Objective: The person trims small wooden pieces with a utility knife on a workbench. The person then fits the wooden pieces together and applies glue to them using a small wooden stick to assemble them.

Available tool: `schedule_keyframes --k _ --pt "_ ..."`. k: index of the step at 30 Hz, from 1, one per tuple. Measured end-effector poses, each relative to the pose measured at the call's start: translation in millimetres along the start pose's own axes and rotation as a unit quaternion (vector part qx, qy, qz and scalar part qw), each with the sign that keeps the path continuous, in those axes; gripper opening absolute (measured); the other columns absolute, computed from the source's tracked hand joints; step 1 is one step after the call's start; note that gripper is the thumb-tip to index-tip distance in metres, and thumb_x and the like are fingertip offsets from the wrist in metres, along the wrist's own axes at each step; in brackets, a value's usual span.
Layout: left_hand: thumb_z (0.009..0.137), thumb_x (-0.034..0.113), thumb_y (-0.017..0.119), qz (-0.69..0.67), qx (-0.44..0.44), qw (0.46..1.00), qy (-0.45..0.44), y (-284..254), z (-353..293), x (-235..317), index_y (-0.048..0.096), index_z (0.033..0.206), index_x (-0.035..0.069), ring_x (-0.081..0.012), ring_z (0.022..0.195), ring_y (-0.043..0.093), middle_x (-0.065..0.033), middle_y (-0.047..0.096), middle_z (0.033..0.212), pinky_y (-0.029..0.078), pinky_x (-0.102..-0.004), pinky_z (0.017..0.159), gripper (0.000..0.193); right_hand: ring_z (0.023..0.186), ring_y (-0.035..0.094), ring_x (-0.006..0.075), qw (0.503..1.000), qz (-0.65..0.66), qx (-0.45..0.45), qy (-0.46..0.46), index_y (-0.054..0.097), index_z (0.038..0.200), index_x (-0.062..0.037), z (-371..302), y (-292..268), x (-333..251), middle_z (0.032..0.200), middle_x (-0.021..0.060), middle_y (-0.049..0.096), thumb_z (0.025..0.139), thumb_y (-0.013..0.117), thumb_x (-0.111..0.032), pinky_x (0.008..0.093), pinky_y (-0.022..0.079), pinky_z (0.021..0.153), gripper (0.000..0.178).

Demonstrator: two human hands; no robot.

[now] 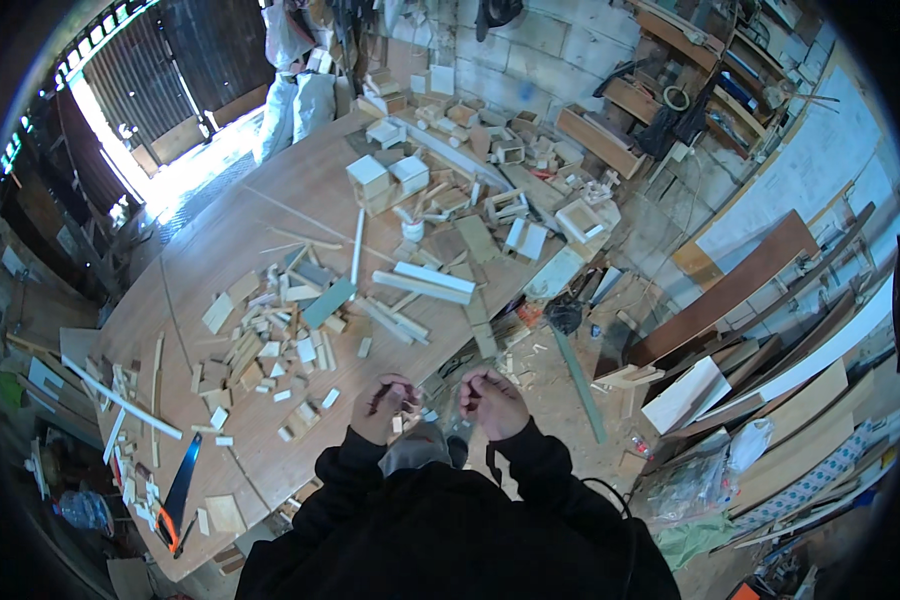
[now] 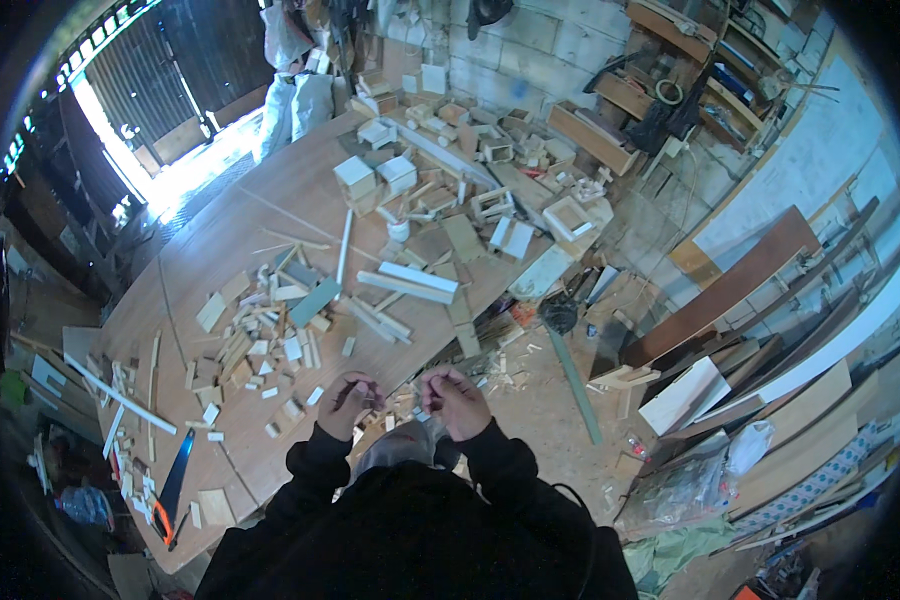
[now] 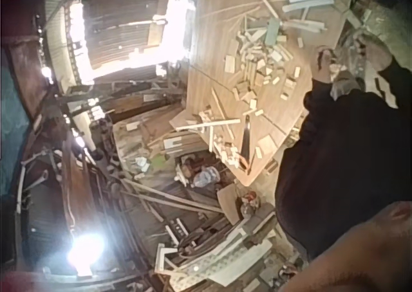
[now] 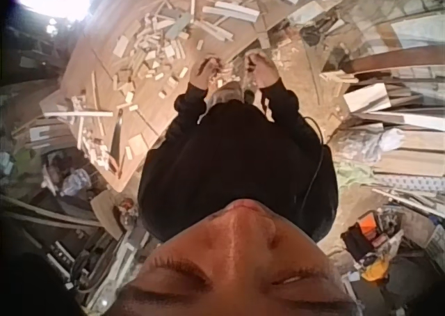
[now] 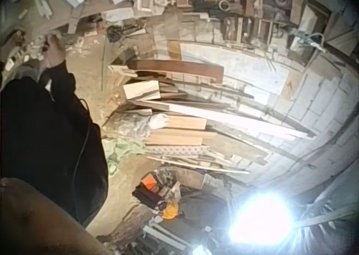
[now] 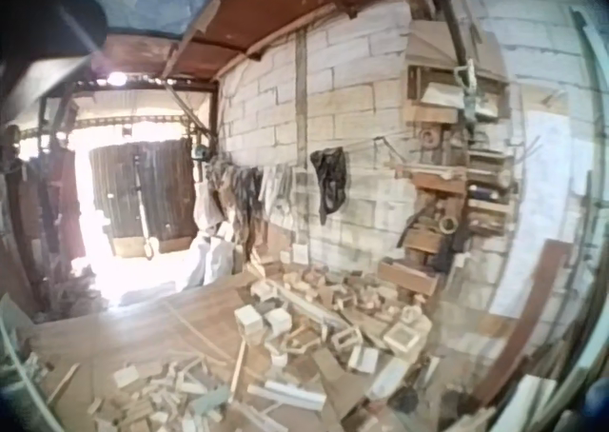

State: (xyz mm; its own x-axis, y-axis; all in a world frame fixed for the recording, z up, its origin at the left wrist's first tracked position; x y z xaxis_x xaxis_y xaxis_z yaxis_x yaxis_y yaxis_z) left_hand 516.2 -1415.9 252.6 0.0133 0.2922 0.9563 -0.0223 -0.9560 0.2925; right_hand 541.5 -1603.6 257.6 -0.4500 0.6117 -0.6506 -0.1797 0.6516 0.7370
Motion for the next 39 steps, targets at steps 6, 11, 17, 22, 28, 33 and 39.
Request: schedule_keyframes --k 6,11,17,22,28,33,39 --pt "0.095 0.014 0.051 -0.075 0.054 0.996 -0.020 -1 100 -51 0.055 0.102 0.004 -0.0162 0.076 0.060 -0.0065 0.060 0.089 0.051 -0.0289 0.064 0.012 0.076 0.053 0.0168 0.998 0.051 0.039 -0.013 0.053 0.098 -0.0074 35 -45 -20 0.084 0.0052 0.053 0.094 0.050 -0.017 0.0334 0.045 0.068 0.011" --pt "0.092 0.012 0.056 -0.069 0.133 0.982 -0.115 -35 196 -131 0.053 0.104 0.007 -0.0154 0.072 0.062 -0.0057 0.060 0.090 0.052 -0.0292 0.059 0.013 0.076 0.052 0.0175 0.989 0.064 0.126 0.030 0.054 0.096 -0.0089 63 -90 -40 0.082 0.0039 0.052 0.093 0.050 -0.018 0.0345 0.044 0.069 0.010" --pt "0.081 0.013 0.069 0.167 0.230 0.958 0.029 -121 325 -209 0.052 0.102 0.002 -0.0163 0.084 0.060 -0.0077 0.059 0.093 0.050 -0.0291 0.070 0.029 0.075 0.054 0.0170 0.980 0.041 0.195 0.028 0.055 0.095 -0.0082 109 -115 -82 0.080 0.0040 0.054 0.093 0.051 -0.018 0.0326 0.046 0.067 0.011" --pt "0.068 0.031 0.077 0.461 0.248 0.852 -0.036 -120 417 -209 0.052 0.118 0.006 -0.0279 0.101 0.058 -0.0132 0.060 0.111 0.038 -0.0423 0.094 0.061 0.075 0.054 0.0170 0.972 0.036 0.230 0.020 0.055 0.096 -0.0078 155 -136 -99 0.080 0.0042 0.054 0.093 0.051 -0.019 0.0324 0.046 0.068 0.012" --pt "0.065 0.031 0.077 0.466 0.237 0.846 -0.106 -139 505 -248 0.049 0.117 0.004 -0.0281 0.111 0.054 -0.0149 0.061 0.112 0.040 -0.0368 0.095 0.065 0.072 0.053 0.0174 0.965 0.027 0.261 0.020 0.054 0.095 -0.0074 202 -138 -92 0.080 0.0060 0.054 0.093 0.050 -0.017 0.0322 0.045 0.066 0.010" --pt "0.067 0.033 0.074 0.519 0.185 0.835 -0.011 -134 527 -253 0.057 0.110 0.006 -0.0290 0.100 0.060 -0.0114 0.064 0.106 0.045 -0.0354 0.089 0.054 0.077 0.052 0.0170 0.959 -0.017 0.274 0.072 0.052 0.097 -0.0089 207 -160 -82 0.083 0.0047 0.053 0.094 0.047 -0.016 0.0337 0.045 0.068 0.009" --pt "0.072 0.032 0.071 0.379 0.246 0.892 0.022 -167 486 -207 0.054 0.115 0.007 -0.0252 0.101 0.060 -0.0099 0.062 0.109 0.048 -0.0397 0.088 0.053 0.075 0.052 0.0154 0.965 -0.048 0.240 0.093 0.053 0.098 -0.0067 249 -148 -84 0.082 0.0046 0.053 0.095 0.046 -0.014 0.0317 0.045 0.067 0.011"
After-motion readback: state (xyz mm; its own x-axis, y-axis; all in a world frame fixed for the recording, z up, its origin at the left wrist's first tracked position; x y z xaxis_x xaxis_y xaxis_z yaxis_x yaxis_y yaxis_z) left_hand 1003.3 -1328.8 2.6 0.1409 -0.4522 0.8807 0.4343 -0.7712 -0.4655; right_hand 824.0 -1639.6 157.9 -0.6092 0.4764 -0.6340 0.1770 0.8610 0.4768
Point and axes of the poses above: each hand's wrist, its own z-axis towards the middle knuckle, its own y-axis out of the palm, x = y × z, the point moved 6 cm from there along z, towards the middle knuckle
